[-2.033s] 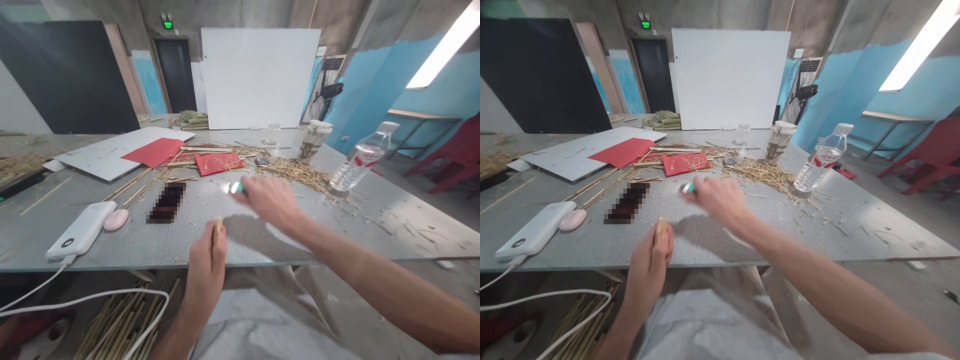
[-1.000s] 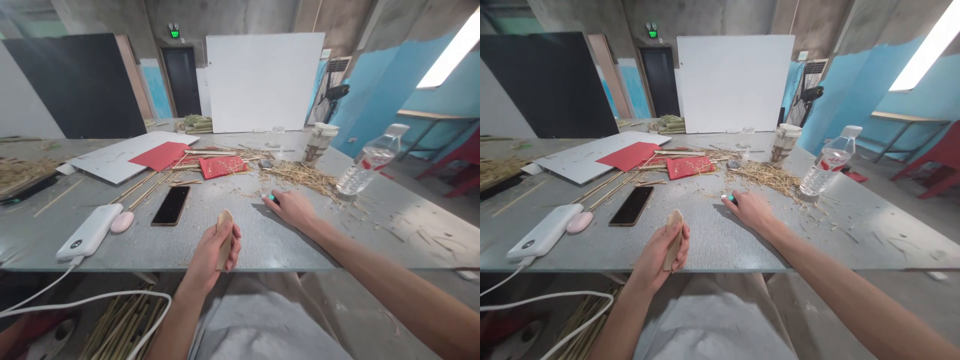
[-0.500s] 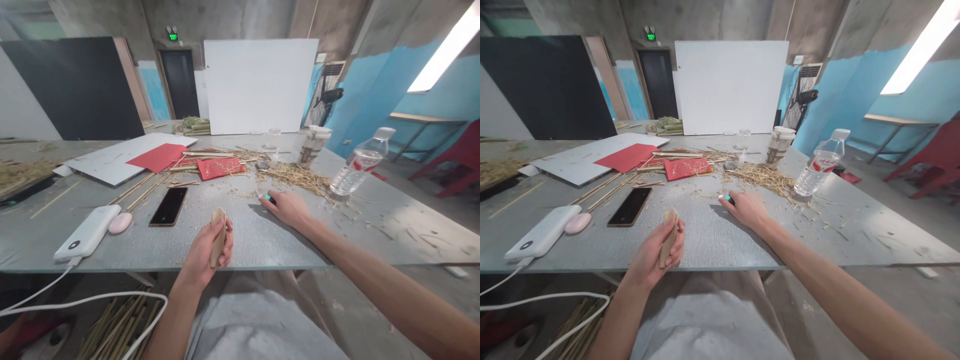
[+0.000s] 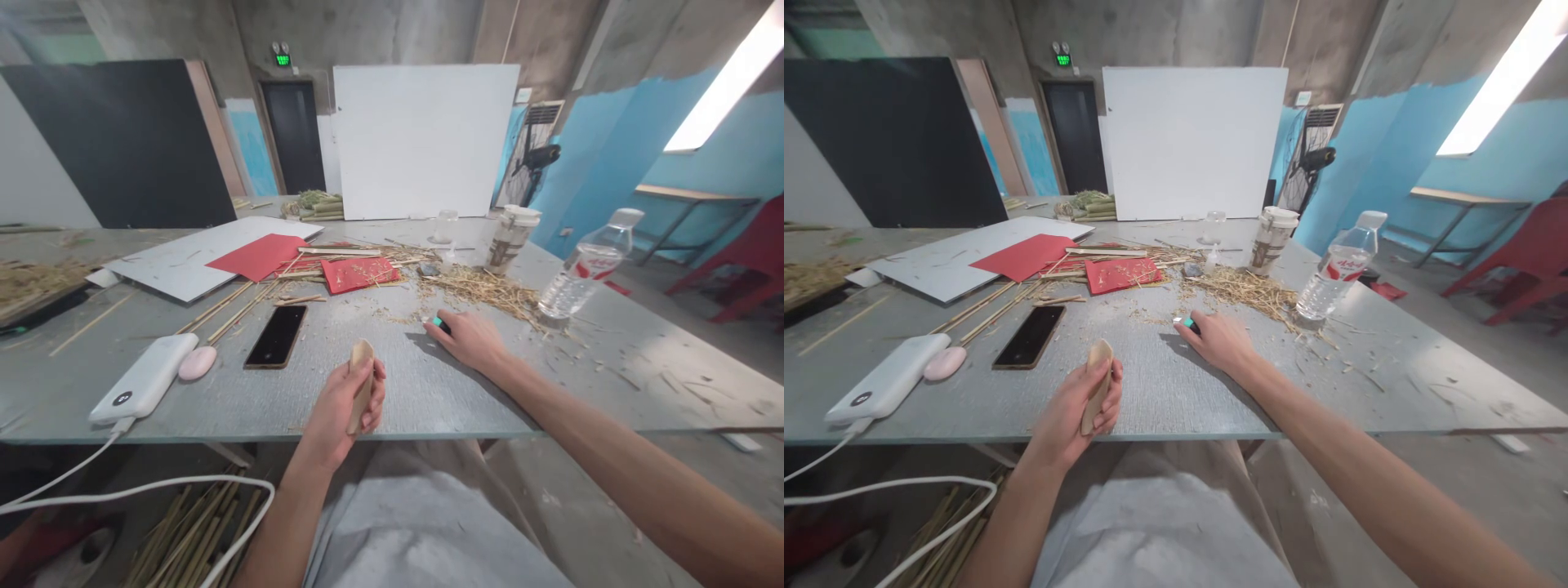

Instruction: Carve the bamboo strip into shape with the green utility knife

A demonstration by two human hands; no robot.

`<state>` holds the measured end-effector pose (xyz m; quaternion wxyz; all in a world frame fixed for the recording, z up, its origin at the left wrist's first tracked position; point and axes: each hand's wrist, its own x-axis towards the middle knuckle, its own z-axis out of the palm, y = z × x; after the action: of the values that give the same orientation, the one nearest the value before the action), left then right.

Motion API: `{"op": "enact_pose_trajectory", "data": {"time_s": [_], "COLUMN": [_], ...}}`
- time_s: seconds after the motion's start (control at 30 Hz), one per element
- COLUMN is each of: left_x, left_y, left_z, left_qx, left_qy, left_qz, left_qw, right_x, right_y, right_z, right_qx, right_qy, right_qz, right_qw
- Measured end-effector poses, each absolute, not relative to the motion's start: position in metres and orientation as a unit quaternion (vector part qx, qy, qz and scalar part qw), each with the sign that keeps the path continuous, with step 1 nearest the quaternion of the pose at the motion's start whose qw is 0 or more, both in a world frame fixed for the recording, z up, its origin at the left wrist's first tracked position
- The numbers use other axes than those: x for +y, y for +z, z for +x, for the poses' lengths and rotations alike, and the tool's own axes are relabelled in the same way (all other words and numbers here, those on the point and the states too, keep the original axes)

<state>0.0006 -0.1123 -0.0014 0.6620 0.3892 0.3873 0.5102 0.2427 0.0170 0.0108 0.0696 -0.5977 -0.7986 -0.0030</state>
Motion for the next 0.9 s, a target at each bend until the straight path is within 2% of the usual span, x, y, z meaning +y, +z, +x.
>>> {"op": "enact_pose_trajectory", "data": {"time_s": [0.23, 0.5, 0.9], "left_x": [-0.106, -0.1, -0.098], "left_y": [-0.007, -0.021, -0.023], "left_z": [0.01, 0.009, 0.013], "left_qx": [0.465, 0.52, 0.551], "left_qy": [0.543, 0.524, 0.478], "left_qz": [0.473, 0.572, 0.621], "left_qw": [0.516, 0.358, 0.286], "right_x": [-0.02, -0.057, -0.056], "right_y": [0.034, 0.042, 0.049], "right_z": [0.224, 0.195, 0.19], "right_qx": [-0.836, -0.874, -0.884], "right_qy": [-0.026, -0.01, -0.035], "right_qz": [-0.533, -0.47, -0.457], "right_qw": [0.128, 0.124, 0.098]}}
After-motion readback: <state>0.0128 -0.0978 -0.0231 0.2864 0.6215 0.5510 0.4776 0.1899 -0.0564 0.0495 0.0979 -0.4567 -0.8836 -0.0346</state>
